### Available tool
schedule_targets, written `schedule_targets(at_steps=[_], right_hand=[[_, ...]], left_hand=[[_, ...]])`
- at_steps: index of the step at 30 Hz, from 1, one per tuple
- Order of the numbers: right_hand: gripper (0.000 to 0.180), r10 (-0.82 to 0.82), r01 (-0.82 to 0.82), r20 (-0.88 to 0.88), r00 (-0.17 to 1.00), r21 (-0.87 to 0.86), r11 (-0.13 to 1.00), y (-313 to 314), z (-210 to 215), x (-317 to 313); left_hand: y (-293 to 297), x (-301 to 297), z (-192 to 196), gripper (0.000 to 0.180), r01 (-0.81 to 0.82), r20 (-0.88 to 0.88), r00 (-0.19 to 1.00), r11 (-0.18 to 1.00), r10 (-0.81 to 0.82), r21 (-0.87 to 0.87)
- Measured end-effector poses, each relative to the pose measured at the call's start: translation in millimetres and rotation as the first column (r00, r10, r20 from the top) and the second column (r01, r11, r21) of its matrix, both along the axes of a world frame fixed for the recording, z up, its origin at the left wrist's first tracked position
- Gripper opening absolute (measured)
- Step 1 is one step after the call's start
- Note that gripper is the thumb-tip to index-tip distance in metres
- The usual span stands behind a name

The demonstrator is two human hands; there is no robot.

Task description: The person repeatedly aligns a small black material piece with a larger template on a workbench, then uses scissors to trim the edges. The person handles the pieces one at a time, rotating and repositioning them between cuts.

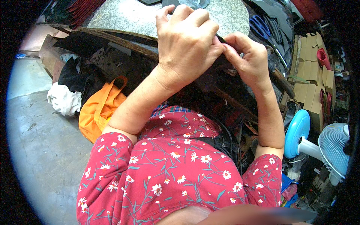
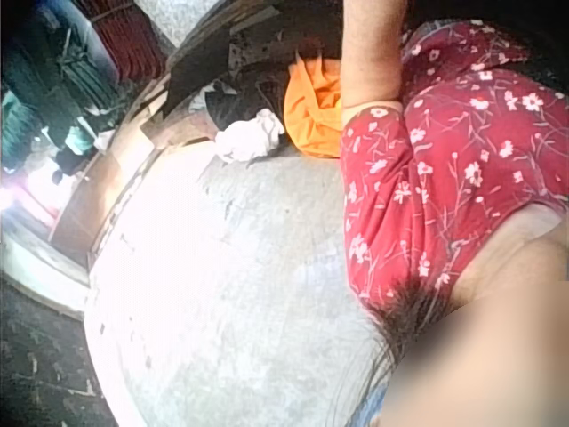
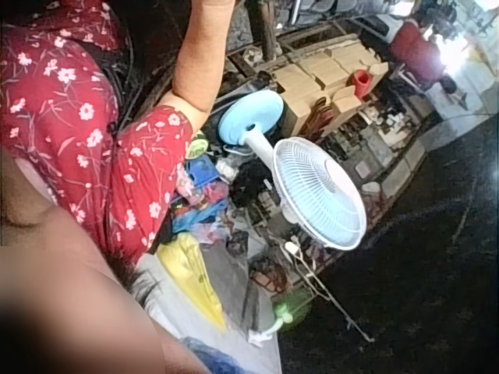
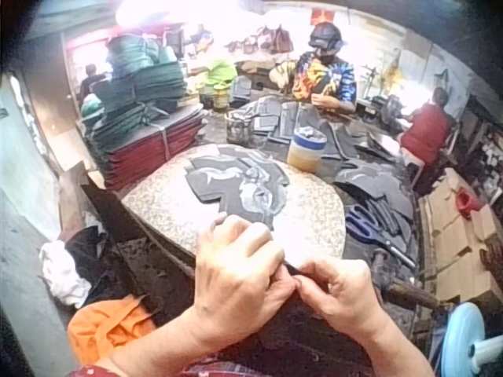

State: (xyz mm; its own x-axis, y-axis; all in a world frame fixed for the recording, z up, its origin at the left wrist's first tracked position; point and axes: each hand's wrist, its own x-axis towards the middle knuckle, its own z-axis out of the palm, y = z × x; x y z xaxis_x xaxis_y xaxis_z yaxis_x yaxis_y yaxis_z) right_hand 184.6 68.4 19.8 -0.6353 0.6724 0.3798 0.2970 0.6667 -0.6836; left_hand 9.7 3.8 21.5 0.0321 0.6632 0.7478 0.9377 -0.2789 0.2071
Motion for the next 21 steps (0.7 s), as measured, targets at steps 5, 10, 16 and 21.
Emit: schedule_targets(at_steps=[5,10,16,21], right_hand=[[0.011,-0.097,0.093,0.008,0.995,0.221,0.971,-5,13,4],[0.051,0.138,-0.353,-0.503,0.853,-0.363,0.862,10,17,14],[0.050,0.020,-0.282,-0.350,0.937,-0.718,0.637,17,-5,14],[0.046,-0.040,-0.264,-0.391,0.920,-0.690,0.674,21,2,26]], left_hand=[[-3,3,13,0.013,0.051,0.010,0.999,0.998,-0.052,0.047],[5,-3,7,0.017,0.319,0.488,0.751,0.892,-0.445,0.321],[0,-1,-18,0.026,0.573,0.622,0.425,0.727,-0.658,0.378],[-4,-19,-29,0.026,0.544,0.569,0.663,0.835,-0.487,0.080]])
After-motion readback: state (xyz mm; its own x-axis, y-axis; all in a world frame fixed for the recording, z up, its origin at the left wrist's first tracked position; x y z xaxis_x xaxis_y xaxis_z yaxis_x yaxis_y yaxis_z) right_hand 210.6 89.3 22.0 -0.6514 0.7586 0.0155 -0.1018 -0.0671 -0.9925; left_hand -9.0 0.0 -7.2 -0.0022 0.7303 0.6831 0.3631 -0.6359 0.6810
